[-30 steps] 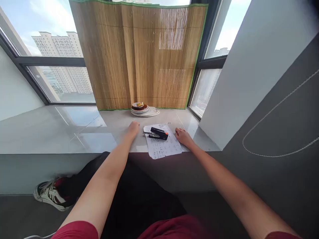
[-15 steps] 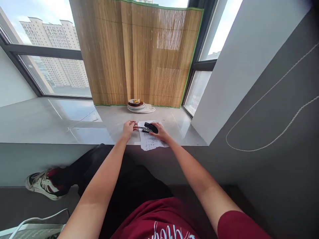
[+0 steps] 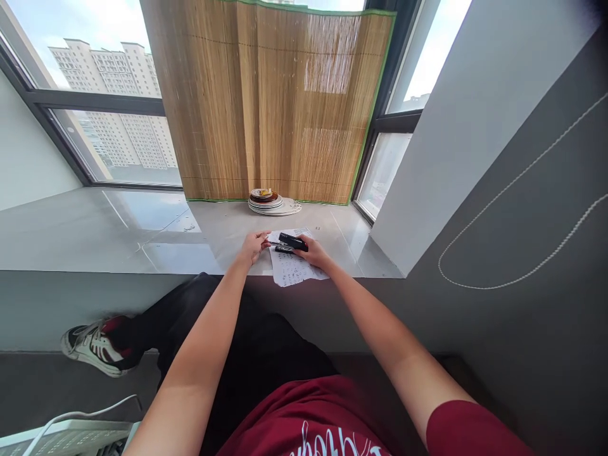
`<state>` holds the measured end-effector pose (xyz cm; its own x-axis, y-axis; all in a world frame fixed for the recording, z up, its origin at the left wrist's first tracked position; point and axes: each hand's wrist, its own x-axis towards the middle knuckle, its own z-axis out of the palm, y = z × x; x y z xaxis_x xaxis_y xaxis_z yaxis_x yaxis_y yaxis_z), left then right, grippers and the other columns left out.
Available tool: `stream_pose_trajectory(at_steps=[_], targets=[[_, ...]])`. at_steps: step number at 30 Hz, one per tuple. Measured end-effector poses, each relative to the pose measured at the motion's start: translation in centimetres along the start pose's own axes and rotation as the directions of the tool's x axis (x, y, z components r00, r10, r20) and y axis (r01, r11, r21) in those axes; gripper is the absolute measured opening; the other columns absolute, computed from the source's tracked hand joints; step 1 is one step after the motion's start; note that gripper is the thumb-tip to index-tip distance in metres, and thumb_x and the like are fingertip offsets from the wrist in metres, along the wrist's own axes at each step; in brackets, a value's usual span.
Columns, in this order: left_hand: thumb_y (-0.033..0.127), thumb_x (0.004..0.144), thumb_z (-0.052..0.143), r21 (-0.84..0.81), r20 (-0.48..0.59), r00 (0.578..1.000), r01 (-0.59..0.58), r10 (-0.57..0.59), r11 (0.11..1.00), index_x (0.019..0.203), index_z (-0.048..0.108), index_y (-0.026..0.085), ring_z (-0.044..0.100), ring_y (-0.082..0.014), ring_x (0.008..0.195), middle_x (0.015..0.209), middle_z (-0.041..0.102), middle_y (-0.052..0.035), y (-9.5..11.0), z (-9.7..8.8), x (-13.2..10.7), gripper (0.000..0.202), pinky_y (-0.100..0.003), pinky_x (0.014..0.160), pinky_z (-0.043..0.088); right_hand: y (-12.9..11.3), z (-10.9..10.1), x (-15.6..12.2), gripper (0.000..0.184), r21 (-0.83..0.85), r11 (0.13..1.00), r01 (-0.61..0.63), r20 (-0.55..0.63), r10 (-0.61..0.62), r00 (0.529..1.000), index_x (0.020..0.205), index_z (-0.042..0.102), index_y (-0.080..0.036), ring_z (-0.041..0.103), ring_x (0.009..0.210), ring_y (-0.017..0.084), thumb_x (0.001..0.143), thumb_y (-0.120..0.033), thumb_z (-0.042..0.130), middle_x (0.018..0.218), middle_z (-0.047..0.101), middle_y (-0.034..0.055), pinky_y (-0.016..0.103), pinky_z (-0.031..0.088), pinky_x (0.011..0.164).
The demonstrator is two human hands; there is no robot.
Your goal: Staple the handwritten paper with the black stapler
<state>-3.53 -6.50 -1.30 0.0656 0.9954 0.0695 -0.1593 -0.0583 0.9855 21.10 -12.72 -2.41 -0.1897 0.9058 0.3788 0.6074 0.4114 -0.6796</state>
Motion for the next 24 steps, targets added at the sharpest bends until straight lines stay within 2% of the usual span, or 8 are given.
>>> stream_pose_trajectory(at_steps=[3,7,11,14,16,20,24], targets=[[0.015,0.090,0.080,0.012,0.028,0.999,-0.017,0.017,1.000,0.096,0.081,0.010,0.067,-0.0123,0.069,0.083,0.071,-0.0060,0.4,-0.1,-0.1,0.008,-0.033,0.083,0.065,-0.1,0.0,0.0,0.035,0.005,1.000,0.000,-0.005,0.000,1.000,0.120,0.067,-0.024,0.069,0.098,0.025,0.086,-0.032,0.075,0.103,0.076,0.0027,0.037,0.052,0.091],[0.013,0.089,0.079,0.063,0.041,0.996,-0.080,0.078,0.995,0.106,0.080,0.011,0.070,-0.0129,0.071,0.082,0.070,-0.0032,0.8,0.0,-0.4,0.018,-0.035,0.089,0.065,-0.1,-0.1,0.0,0.034,0.001,1.000,-0.006,-0.002,0.006,1.000,0.118,0.067,-0.025,0.069,0.097,0.025,0.086,-0.029,0.075,0.101,0.076,0.0017,0.038,0.053,0.092],[0.023,0.098,0.069,0.174,-0.005,0.987,-0.158,0.161,0.972,0.110,0.076,0.013,0.068,-0.0132,0.065,0.079,0.068,-0.0024,0.6,0.0,-0.4,0.018,-0.033,0.077,0.064,-0.1,0.0,0.0,0.035,-0.004,1.000,-0.014,0.002,0.014,1.000,0.120,0.066,-0.026,0.069,0.101,0.025,0.086,-0.024,0.074,0.104,0.076,0.0011,0.040,0.053,0.096],[0.032,0.103,0.060,0.306,-0.028,0.978,-0.189,0.207,0.933,0.103,0.074,0.014,0.065,-0.0156,0.061,0.078,0.070,-0.0050,0.6,-0.4,-0.3,0.023,-0.031,0.067,0.059,0.0,0.0,0.1,0.036,-0.001,1.000,-0.017,0.005,0.017,1.000,0.121,0.066,-0.026,0.070,0.102,0.026,0.086,-0.023,0.073,0.106,0.076,0.0016,0.041,0.053,0.097],[0.034,0.104,0.058,0.402,-0.024,0.969,-0.215,0.245,0.890,0.095,0.075,0.016,0.067,-0.0193,0.071,0.079,0.071,-0.0072,0.7,-0.7,-0.4,0.027,-0.031,0.071,0.057,0.1,0.0,0.1,0.036,0.003,1.000,-0.019,0.006,0.019,1.000,0.121,0.066,-0.026,0.070,0.103,0.026,0.086,-0.023,0.074,0.106,0.076,0.0023,0.042,0.053,0.098],[0.037,0.101,0.062,0.551,0.036,0.950,-0.278,0.310,0.787,0.087,0.080,0.019,0.067,-0.0281,0.102,0.088,0.074,-0.0107,1.1,-0.9,-0.6,0.028,-0.034,0.090,0.053,0.1,0.0,0.1,0.036,0.011,1.000,-0.026,0.005,0.026,1.000,0.122,0.066,-0.026,0.070,0.103,0.027,0.087,-0.023,0.074,0.108,0.076,0.0036,0.043,0.054,0.097],[0.036,0.098,0.063,0.614,0.118,0.945,-0.311,0.305,0.726,0.084,0.080,0.020,0.066,-0.0290,0.106,0.088,0.074,-0.0100,1.0,-0.5,-0.7,0.027,-0.036,0.093,0.052,0.1,-0.1,0.1,0.037,0.013,1.000,-0.022,0.011,0.021,1.000,0.123,0.066,-0.025,0.069,0.105,0.026,0.086,-0.023,0.074,0.111,0.076,0.0034,0.042,0.054,0.099]])
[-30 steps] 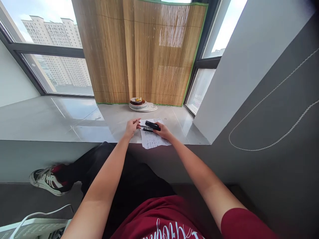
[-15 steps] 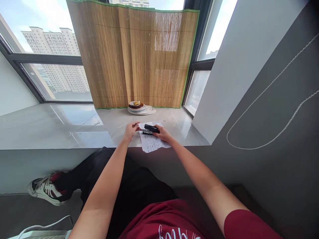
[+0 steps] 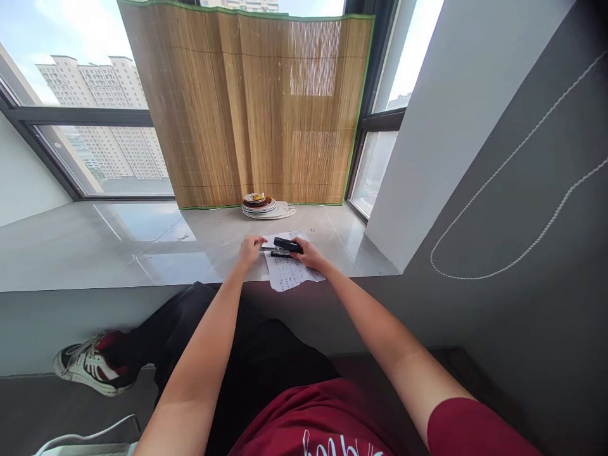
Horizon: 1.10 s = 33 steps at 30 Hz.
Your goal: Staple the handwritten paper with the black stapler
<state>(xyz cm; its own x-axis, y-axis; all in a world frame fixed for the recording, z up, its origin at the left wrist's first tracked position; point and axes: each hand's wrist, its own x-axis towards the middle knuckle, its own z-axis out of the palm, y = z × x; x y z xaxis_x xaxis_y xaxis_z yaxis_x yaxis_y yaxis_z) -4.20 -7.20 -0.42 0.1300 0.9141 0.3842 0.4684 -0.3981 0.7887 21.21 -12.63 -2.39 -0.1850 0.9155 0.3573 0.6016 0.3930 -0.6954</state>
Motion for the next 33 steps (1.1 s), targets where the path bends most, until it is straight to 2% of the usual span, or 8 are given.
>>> stream_pose_trajectory(at_steps=[4,7,13,16,20,23,28,33], targets=[[0.029,0.093,0.065,0.034,0.025,1.000,-0.011,0.010,0.999,0.086,0.078,0.020,0.068,-0.0248,0.094,0.094,0.076,-0.0081,0.05,0.34,0.10,0.018,-0.035,0.090,0.053,-0.07,0.00,-0.05,0.038,-0.008,1.000,0.003,0.001,-0.003,1.000,0.123,0.066,-0.026,0.069,0.107,0.026,0.086,-0.023,0.074,0.113,0.075,0.0033,0.041,0.052,0.100],[0.022,0.088,0.070,0.041,0.046,0.999,-0.027,0.025,0.999,0.089,0.079,0.020,0.070,-0.0231,0.088,0.089,0.078,-0.0060,0.03,0.13,0.10,0.010,-0.034,0.090,0.053,-0.11,0.01,-0.07,0.038,-0.014,1.000,-0.005,0.000,0.005,1.000,0.124,0.066,-0.025,0.068,0.104,0.027,0.086,-0.023,0.074,0.110,0.075,0.0044,0.042,0.052,0.099],[0.017,0.074,0.083,0.035,0.064,0.997,-0.039,0.037,0.999,0.074,0.081,0.023,0.075,-0.0263,0.087,0.081,0.080,-0.0050,-0.09,-0.25,0.07,0.006,-0.038,0.093,0.055,-0.12,0.03,-0.11,0.038,-0.010,1.000,-0.007,-0.002,0.007,1.000,0.124,0.066,-0.026,0.068,0.105,0.026,0.086,-0.023,0.074,0.110,0.076,0.0034,0.040,0.052,0.098],[0.016,0.076,0.081,0.004,0.040,0.998,-0.052,0.052,0.999,0.076,0.082,0.022,0.076,-0.0256,0.086,0.081,0.081,-0.0049,-0.03,-0.10,0.10,0.007,-0.037,0.092,0.057,-0.05,0.06,-0.13,0.039,-0.006,1.000,-0.006,-0.005,0.006,1.000,0.124,0.066,-0.026,0.069,0.104,0.026,0.086,-0.024,0.074,0.109,0.075,0.0029,0.041,0.052,0.098],[0.021,0.083,0.078,-0.029,-0.038,0.998,-0.051,0.050,0.998,0.087,0.085,0.019,0.078,-0.0251,0.085,0.087,0.083,-0.0076,-0.09,-0.18,0.13,0.008,-0.036,0.086,0.060,0.15,0.10,-0.10,0.038,0.002,1.000,0.001,-0.002,-0.001,1.000,0.123,0.065,-0.026,0.069,0.103,0.026,0.086,-0.024,0.074,0.109,0.075,0.0032,0.042,0.053,0.098],[0.023,0.083,0.080,-0.028,-0.066,0.997,-0.037,0.035,0.999,0.092,0.086,0.017,0.078,-0.0267,0.086,0.089,0.083,-0.0097,-0.32,-0.41,0.19,0.012,-0.037,0.085,0.060,0.25,0.08,-0.04,0.037,0.008,1.000,0.010,0.002,-0.010,1.000,0.121,0.065,-0.026,0.069,0.104,0.027,0.085,-0.024,0.073,0.110,0.075,0.0034,0.043,0.053,0.098],[0.016,0.076,0.082,-0.011,0.048,0.996,-0.070,0.071,0.997,0.090,0.086,0.019,0.078,-0.0271,0.087,0.093,0.084,-0.0085,-0.50,-0.19,0.25,0.015,-0.038,0.088,0.061,0.05,-0.01,0.03,0.035,0.006,1.000,0.015,-0.001,-0.015,1.000,0.120,0.066,-0.025,0.069,0.102,0.027,0.085,-0.025,0.073,0.106,0.075,0.0041,0.042,0.052,0.098],[0.018,0.078,0.080,0.001,0.155,0.978,-0.141,0.139,0.990,0.097,0.085,0.021,0.077,-0.0274,0.101,0.101,0.084,-0.0064,-0.44,0.32,0.36,0.020,-0.039,0.101,0.057,0.03,-0.03,0.09,0.036,-0.001,1.000,0.002,-0.002,-0.002,1.000,0.120,0.066,-0.025,0.068,0.102,0.026,0.085,-0.025,0.073,0.108,0.075,0.0031,0.040,0.052,0.096]])
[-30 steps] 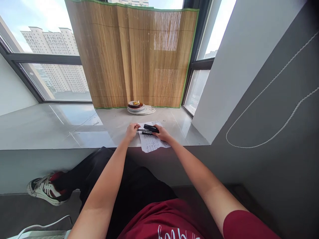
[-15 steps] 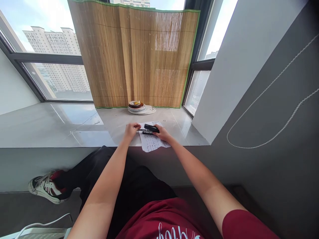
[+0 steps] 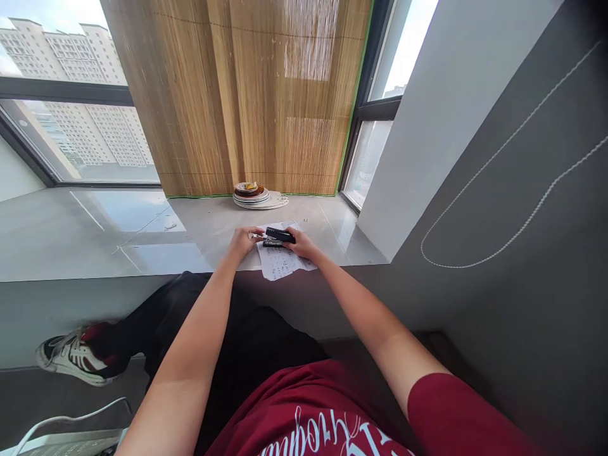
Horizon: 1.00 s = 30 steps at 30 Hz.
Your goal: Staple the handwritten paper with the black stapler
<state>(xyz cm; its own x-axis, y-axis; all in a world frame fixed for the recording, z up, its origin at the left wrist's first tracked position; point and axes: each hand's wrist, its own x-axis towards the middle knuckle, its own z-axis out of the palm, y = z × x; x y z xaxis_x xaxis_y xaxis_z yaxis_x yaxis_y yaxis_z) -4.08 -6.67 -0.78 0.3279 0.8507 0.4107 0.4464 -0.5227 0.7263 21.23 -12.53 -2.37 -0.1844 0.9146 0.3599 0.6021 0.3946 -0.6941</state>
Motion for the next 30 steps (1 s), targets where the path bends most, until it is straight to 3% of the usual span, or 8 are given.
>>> stream_pose_trajectory(at_steps=[5,9,16,20,25,30], targets=[[0.020,0.082,0.074,0.027,0.079,0.997,-0.016,0.014,1.000,0.099,0.084,0.019,0.077,-0.0260,0.093,0.097,0.084,-0.0077,-0.1,-0.1,0.1,0.020,-0.038,0.094,0.058,0.2,0.0,0.1,0.035,-0.016,1.000,-0.003,0.000,0.003,1.000,0.120,0.066,-0.025,0.068,0.102,0.025,0.085,-0.025,0.074,0.109,0.075,0.0031,0.038,0.052,0.095],[0.023,0.080,0.077,0.081,0.079,0.997,-0.007,0.000,0.997,0.098,0.086,0.020,0.076,-0.0278,0.097,0.103,0.084,-0.0084,0.0,-0.6,-0.1,0.021,-0.039,0.097,0.057,0.3,0.1,0.2,0.034,-0.032,0.999,-0.001,-0.002,0.001,1.000,0.120,0.066,-0.026,0.068,0.101,0.025,0.086,-0.026,0.074,0.107,0.075,0.0023,0.037,0.052,0.093],[0.029,0.085,0.079,0.231,0.006,0.987,0.156,-0.162,0.960,0.105,0.088,0.020,0.078,-0.0303,0.103,0.102,0.085,-0.0103,0.0,-1.9,-0.7,0.023,-0.037,0.097,0.057,0.4,0.1,0.2,0.035,-0.028,1.000,0.003,0.003,-0.002,1.000,0.121,0.066,-0.025,0.069,0.100,0.025,0.087,-0.027,0.073,0.106,0.076,0.0027,0.037,0.052,0.092],[0.017,0.086,0.075,0.218,-0.029,0.982,0.189,-0.187,0.958,0.123,0.082,0.015,0.078,-0.0303,0.110,0.108,0.084,-0.0124,0.6,-1.5,-1.0,0.037,-0.036,0.101,0.056,0.5,0.1,0.1,0.033,-0.020,1.000,0.014,0.005,-0.014,1.000,0.120,0.065,-0.025,0.069,0.100,0.025,0.088,-0.027,0.072,0.106,0.076,0.0033,0.037,0.053,0.091],[0.007,0.081,0.076,0.147,0.033,0.987,0.150,-0.156,0.978,0.155,0.057,0.013,0.073,-0.0289,0.126,0.135,0.075,-0.0169,2.2,1.1,-1.7,0.076,-0.034,0.107,0.055,0.7,0.4,0.2,0.035,-0.026,0.998,0.050,0.002,-0.050,0.999,0.121,0.063,-0.025,0.068,0.106,0.026,0.088,-0.027,0.072,0.114,0.075,0.0045,0.040,0.052,0.096],[0.011,0.074,0.083,0.054,0.106,0.984,0.136,-0.141,0.989,0.162,0.045,0.014,0.064,-0.0337,0.139,0.139,0.073,-0.0178,2.6,2.3,-2.0,0.096,-0.040,0.115,0.051,1.0,0.6,0.5,0.035,-0.050,0.995,0.081,-0.017,-0.081,0.997,0.120,0.061,-0.025,0.065,0.110,0.028,0.087,-0.028,0.071,0.117,0.073,0.0058,0.044,0.050,0.102]])
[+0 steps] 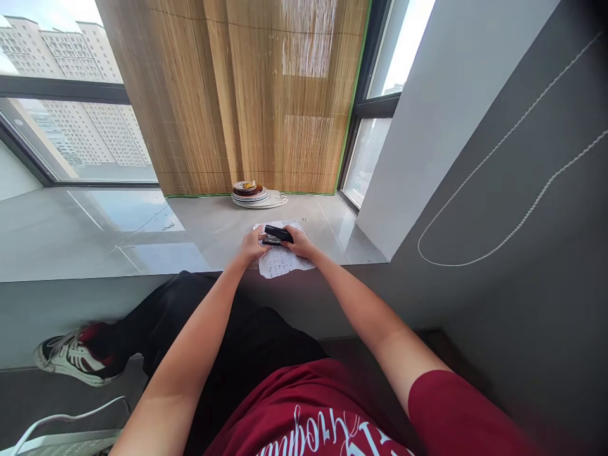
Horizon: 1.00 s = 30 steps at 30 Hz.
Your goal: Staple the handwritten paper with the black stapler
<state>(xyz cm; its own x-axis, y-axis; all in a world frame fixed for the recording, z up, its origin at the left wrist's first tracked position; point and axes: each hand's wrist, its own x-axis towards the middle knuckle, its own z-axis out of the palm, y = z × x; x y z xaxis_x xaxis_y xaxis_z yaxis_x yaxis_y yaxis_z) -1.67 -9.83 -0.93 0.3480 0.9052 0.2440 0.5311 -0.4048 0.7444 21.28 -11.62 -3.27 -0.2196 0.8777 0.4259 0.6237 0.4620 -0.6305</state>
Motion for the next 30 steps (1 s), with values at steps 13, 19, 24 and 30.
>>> stream_pose_trajectory(at_steps=[13,19,24,30], targets=[[0.045,0.104,0.059,0.497,0.182,0.982,-0.052,-0.045,0.866,0.161,0.042,0.022,0.034,-0.0387,0.160,0.168,0.043,-0.0230,-0.3,0.4,-0.4,0.064,-0.076,0.126,0.013,-0.6,-0.3,0.1,0.031,-0.112,0.992,-0.058,0.004,0.059,0.998,0.116,0.062,-0.024,0.066,0.096,0.023,0.088,-0.034,0.072,0.104,0.074,0.0029,0.036,0.051,0.089],[0.035,0.107,0.050,0.498,0.249,0.966,-0.062,-0.074,0.865,0.148,0.058,0.030,0.030,-0.0343,0.163,0.174,0.037,-0.0138,-0.8,-0.3,-0.4,0.042,-0.079,0.124,0.010,0.5,-5.5,-2.8,0.028,-0.194,0.972,-0.130,0.011,0.135,0.991,0.106,0.068,-0.024,0.067,0.089,0.025,0.081,-0.034,0.077,0.092,0.074,0.0019,0.037,0.051,0.084],[0.031,0.106,0.051,0.462,0.259,0.963,-0.061,-0.068,0.885,0.148,0.060,0.027,0.032,-0.0364,0.161,0.172,0.040,-0.0149,-0.4,-0.6,-0.5,0.044,-0.078,0.124,0.011,2.7,-10.4,-7.6,0.032,-0.208,0.955,-0.211,-0.073,0.199,0.977,0.113,0.068,-0.025,0.070,0.093,0.028,0.085,-0.040,0.072,0.100,0.077,0.0042,0.040,0.054,0.086],[0.025,0.104,0.052,0.437,0.257,0.965,-0.064,-0.057,0.897,0.144,0.064,0.028,0.035,-0.0368,0.160,0.169,0.046,-0.0131,-0.3,-1.1,-0.8,0.042,-0.080,0.123,0.015,5.0,-11.6,-8.7,0.039,-0.224,0.901,-0.370,-0.295,0.299,0.907,0.121,0.068,-0.025,0.069,0.112,0.035,0.083,-0.028,0.066,0.115,0.077,0.0108,0.052,0.051,0.103]])
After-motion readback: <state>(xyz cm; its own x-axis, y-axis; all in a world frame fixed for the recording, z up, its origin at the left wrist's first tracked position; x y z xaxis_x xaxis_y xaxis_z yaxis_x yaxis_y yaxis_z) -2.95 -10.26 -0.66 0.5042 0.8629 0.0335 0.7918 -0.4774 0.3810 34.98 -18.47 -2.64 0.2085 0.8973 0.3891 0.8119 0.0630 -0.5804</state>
